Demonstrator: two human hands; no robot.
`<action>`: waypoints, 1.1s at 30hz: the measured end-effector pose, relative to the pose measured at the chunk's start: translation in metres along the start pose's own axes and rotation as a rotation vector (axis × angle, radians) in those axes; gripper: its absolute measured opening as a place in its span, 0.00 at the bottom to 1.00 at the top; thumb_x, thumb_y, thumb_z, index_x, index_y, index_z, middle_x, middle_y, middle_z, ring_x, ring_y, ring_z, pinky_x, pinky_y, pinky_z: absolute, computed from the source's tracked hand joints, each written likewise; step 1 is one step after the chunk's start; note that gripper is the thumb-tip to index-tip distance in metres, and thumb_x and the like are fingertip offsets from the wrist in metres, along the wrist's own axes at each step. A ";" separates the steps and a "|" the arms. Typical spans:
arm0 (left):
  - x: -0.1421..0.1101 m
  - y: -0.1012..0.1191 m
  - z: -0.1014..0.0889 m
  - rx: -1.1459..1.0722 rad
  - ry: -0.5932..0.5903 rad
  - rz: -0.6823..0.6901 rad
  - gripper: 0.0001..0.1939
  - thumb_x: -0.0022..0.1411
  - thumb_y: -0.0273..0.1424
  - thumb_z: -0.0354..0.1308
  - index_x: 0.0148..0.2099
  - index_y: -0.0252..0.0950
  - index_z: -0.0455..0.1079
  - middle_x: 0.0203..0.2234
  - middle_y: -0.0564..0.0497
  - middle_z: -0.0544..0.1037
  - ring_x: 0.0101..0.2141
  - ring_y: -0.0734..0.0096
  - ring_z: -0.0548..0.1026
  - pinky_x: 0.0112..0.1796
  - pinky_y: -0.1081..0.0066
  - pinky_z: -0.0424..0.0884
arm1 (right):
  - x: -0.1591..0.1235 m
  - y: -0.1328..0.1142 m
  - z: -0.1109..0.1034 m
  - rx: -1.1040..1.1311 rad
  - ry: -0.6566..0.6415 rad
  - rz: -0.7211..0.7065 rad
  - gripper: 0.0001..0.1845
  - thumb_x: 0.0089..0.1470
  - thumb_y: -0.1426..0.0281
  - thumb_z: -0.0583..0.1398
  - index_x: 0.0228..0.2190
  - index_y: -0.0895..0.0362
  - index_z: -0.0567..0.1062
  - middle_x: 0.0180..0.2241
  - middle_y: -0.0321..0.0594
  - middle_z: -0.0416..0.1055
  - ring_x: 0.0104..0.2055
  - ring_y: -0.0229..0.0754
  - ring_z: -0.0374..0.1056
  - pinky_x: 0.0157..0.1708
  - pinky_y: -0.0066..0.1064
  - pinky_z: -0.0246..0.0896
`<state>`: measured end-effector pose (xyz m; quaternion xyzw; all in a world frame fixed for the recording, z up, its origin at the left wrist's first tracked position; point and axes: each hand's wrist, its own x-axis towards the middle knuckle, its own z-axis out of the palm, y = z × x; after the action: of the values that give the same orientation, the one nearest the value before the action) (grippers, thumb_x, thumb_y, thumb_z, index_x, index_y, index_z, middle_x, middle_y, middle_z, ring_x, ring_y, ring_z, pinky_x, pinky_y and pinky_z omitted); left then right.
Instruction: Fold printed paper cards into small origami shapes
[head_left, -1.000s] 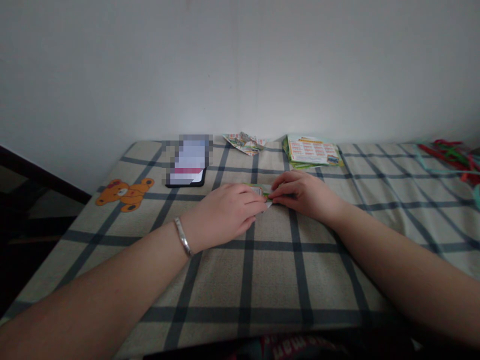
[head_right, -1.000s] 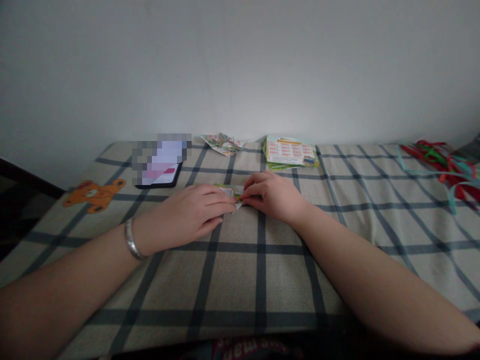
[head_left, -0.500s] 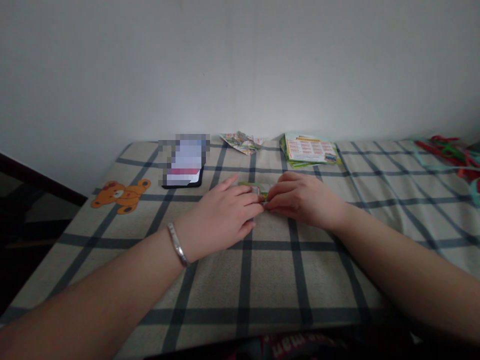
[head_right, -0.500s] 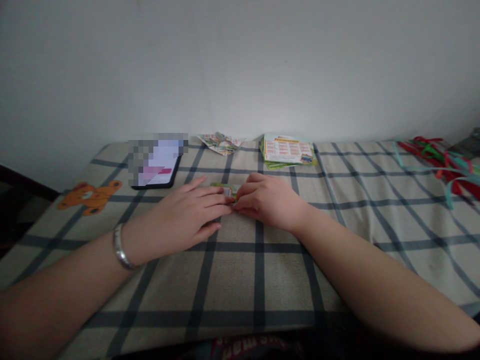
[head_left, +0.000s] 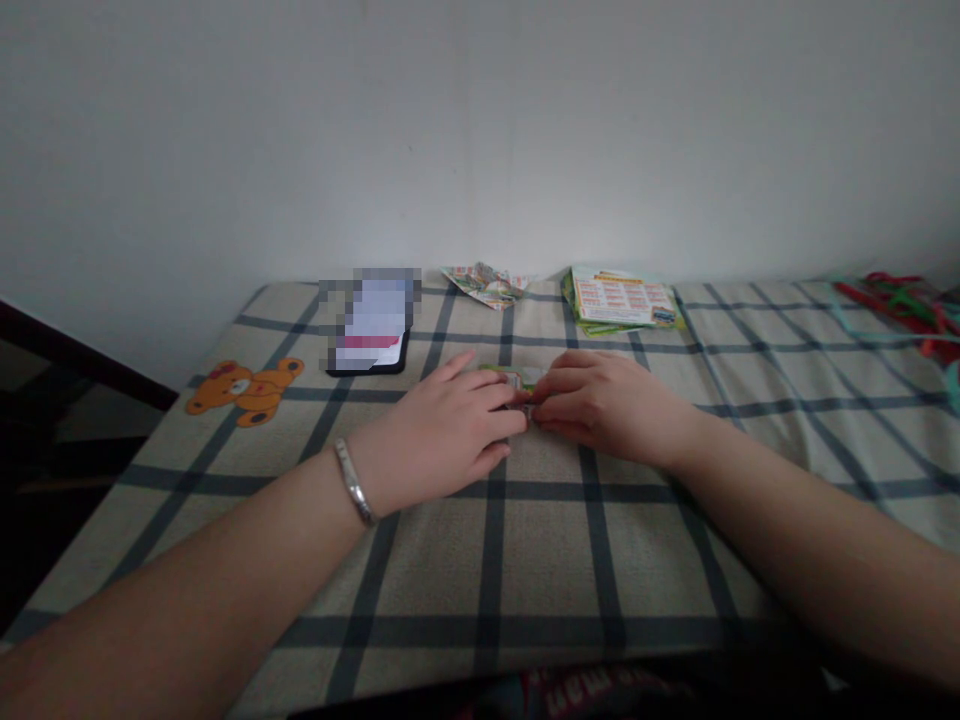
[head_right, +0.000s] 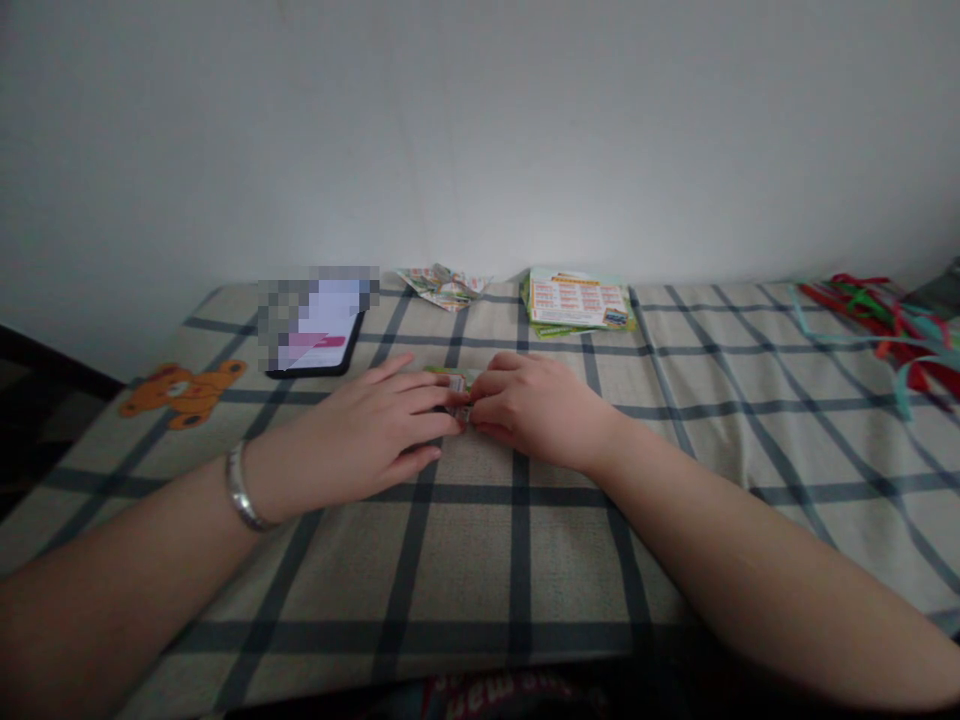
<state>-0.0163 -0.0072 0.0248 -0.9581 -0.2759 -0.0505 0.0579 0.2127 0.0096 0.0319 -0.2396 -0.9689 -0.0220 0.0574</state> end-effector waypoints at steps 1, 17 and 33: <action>0.000 0.000 0.001 0.010 0.001 0.003 0.09 0.64 0.33 0.54 0.45 0.40 0.72 0.49 0.48 0.74 0.55 0.57 0.67 0.61 0.48 0.51 | 0.000 -0.001 0.000 -0.017 -0.003 -0.011 0.11 0.63 0.70 0.55 0.37 0.55 0.79 0.44 0.38 0.76 0.46 0.44 0.65 0.44 0.35 0.60; 0.002 0.000 0.002 0.013 0.021 0.013 0.09 0.63 0.29 0.54 0.44 0.39 0.73 0.47 0.47 0.74 0.53 0.57 0.69 0.60 0.48 0.55 | 0.002 -0.004 -0.002 -0.169 0.000 0.026 0.11 0.62 0.65 0.55 0.35 0.52 0.78 0.37 0.39 0.73 0.42 0.44 0.63 0.34 0.34 0.54; 0.002 0.001 0.002 -0.014 0.014 0.004 0.10 0.63 0.29 0.53 0.45 0.40 0.73 0.48 0.48 0.74 0.53 0.59 0.68 0.59 0.50 0.56 | -0.002 -0.002 -0.007 -0.238 -0.011 0.125 0.10 0.59 0.67 0.58 0.30 0.54 0.78 0.38 0.40 0.74 0.37 0.42 0.64 0.30 0.33 0.47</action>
<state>-0.0141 -0.0065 0.0234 -0.9587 -0.2732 -0.0588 0.0534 0.2139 0.0064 0.0389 -0.3049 -0.9429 -0.1320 0.0244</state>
